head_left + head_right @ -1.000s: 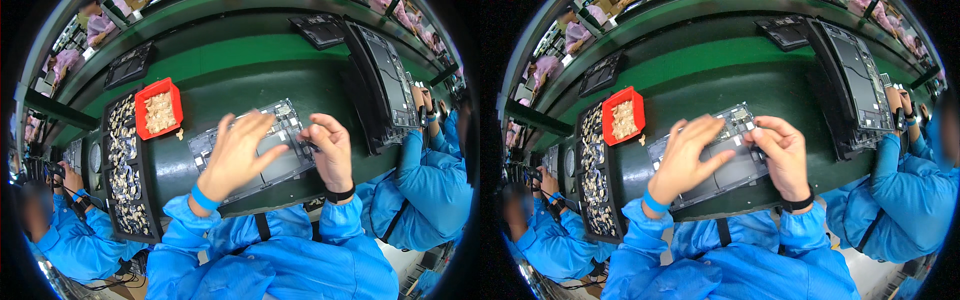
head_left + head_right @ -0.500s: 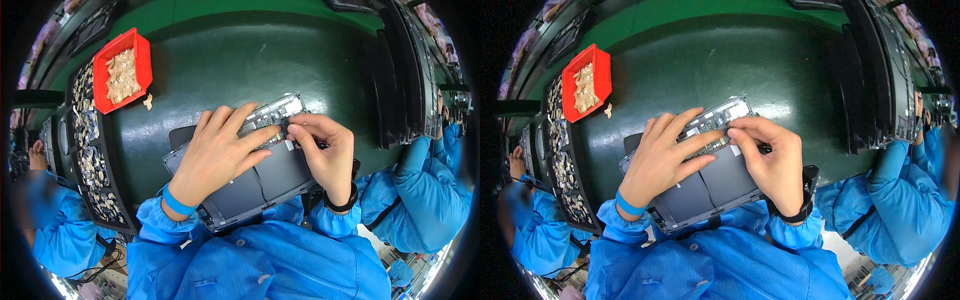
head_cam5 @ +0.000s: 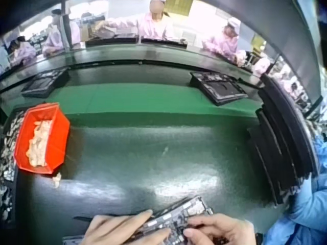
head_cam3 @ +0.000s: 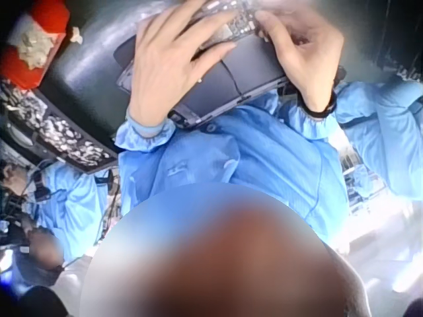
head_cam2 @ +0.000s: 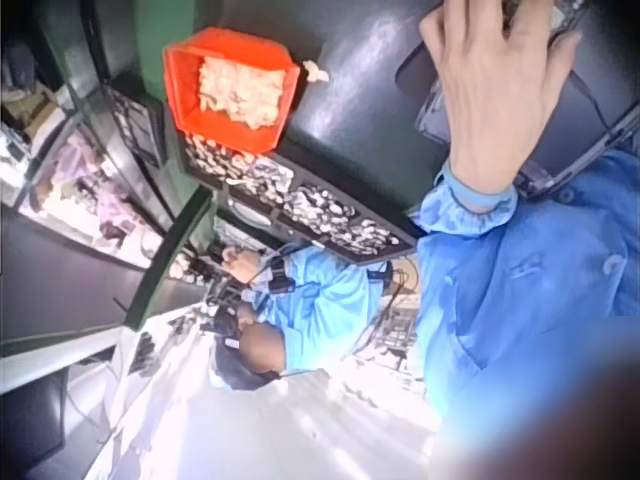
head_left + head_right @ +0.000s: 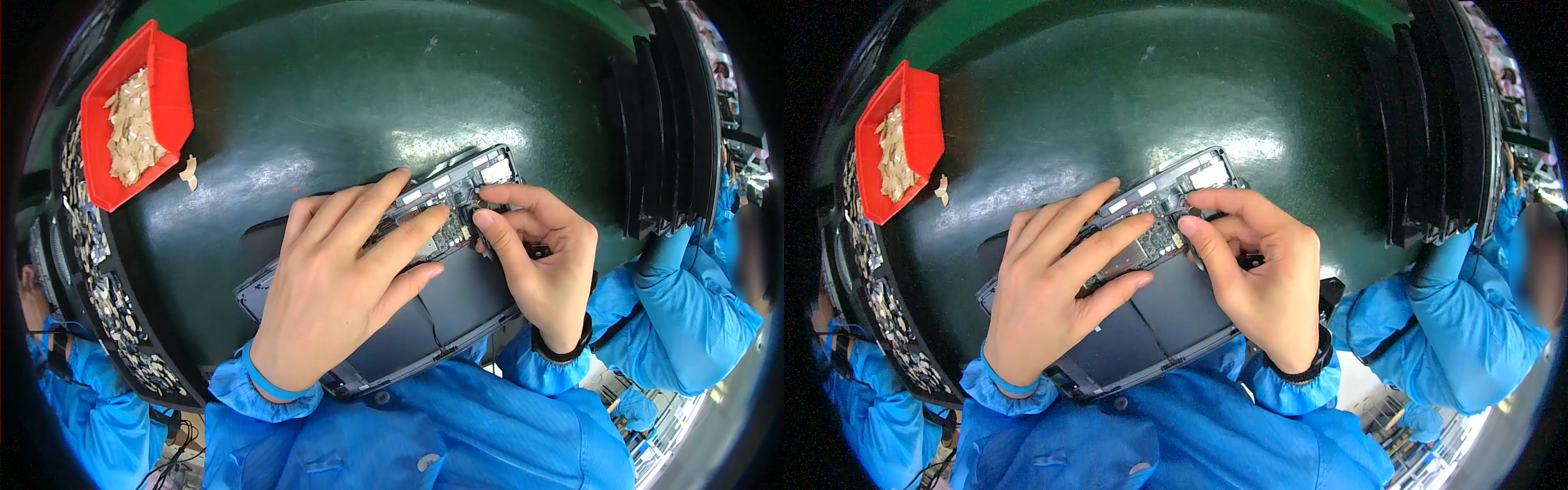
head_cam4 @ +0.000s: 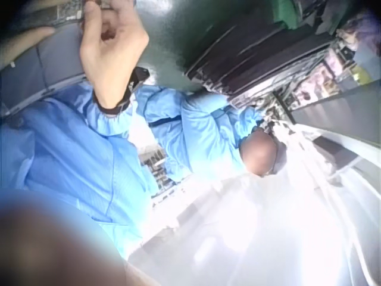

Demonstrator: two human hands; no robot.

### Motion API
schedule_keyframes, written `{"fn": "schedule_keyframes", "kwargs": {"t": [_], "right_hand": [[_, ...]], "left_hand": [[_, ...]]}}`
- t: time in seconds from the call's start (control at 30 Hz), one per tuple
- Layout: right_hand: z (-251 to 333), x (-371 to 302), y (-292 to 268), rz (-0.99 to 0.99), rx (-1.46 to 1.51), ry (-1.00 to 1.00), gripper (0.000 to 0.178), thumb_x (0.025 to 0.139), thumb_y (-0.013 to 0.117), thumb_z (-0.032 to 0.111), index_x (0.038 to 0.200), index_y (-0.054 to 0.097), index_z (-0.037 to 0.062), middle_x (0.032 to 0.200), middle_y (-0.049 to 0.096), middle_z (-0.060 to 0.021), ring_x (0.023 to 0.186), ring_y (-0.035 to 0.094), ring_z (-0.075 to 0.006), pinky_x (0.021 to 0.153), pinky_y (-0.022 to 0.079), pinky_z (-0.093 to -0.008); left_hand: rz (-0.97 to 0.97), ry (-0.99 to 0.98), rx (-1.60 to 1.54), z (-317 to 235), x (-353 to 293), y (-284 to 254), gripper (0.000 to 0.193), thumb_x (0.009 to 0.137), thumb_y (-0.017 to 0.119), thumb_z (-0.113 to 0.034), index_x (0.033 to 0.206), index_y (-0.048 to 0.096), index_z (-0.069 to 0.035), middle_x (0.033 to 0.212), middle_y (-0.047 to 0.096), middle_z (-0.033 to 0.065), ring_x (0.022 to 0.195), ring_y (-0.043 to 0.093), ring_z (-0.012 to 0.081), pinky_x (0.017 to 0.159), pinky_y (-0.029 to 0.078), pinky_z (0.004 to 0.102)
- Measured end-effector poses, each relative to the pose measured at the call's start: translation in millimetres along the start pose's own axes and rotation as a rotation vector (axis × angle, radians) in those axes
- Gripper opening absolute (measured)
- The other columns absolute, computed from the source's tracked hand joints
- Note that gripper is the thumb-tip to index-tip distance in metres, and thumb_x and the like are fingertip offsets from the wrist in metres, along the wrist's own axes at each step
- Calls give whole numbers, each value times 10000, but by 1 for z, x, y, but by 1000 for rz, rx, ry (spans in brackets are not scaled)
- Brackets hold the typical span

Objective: Assembling components and cables within an electronic device on a manufacturing assembly line.

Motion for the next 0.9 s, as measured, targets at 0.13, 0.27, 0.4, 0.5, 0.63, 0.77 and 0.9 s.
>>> {"fn": "schedule_keyframes", "kwargs": {"t": [0.13,0.27,0.4,0.5,0.63,0.77,0.9], "right_hand": [[3,-1,0,-22,30,53,127,948,761,48,1018,736,-55,776,766,-79,696,692,-67,614,505,-201],[0,0,1,-8,47,56,117,948,760,46,1002,736,-55,765,763,-74,683,676,-53,601,491,-192],[-1,1,0,12,40,50,105,949,755,41,995,737,-52,741,753,-64,657,654,-40,584,478,-189],[-3,0,-1,18,14,40,97,951,751,40,989,738,-48,720,745,-53,631,631,-29,565,461,-186],[-3,0,1,-7,41,40,91,953,746,37,980,734,-49,711,742,-49,616,614,-20,552,447,-181],[-3,0,0,8,45,51,91,956,741,33,983,728,-52,706,734,-43,609,600,-12,549,439,-174],[-3,0,1,0,85,46,94,958,740,34,987,725,-54,703,729,-37,605,590,-7,546,431,-173]], "left_hand": [[-4,7,-14,2,-1,-1,523,753,863,-324,1244,762,-175,1371,657,133,1130,653,301,949,476,410],[-8,3,-27,3,-2,-1,518,749,864,-314,1235,764,-166,1379,656,131,1128,656,299,948,478,408],[-8,-2,-27,3,-1,-1,512,749,864,-311,1230,767,-164,1381,657,129,1124,658,300,947,478,408],[-11,-2,-24,2,-1,-1,510,747,865,-309,1226,769,-163,1377,660,127,1122,659,299,948,478,408],[-4,-7,-32,2,0,-1,513,741,866,-309,1223,770,-163,1375,662,125,1116,659,297,947,480,406],[-4,-10,-22,1,0,-1,520,733,870,-306,1224,770,-164,1377,663,120,1112,659,296,946,482,405],[-1,-13,-25,1,0,-1,524,728,872,-302,1225,771,-166,1378,663,118,1111,659,296,946,483,404]]}}
Point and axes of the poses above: each hand's wrist, its own x-axis towards the middle knuckle, its own y-axis out of the palm, z = x × y, the point moved 4 cm from there along x, towards the middle knuckle
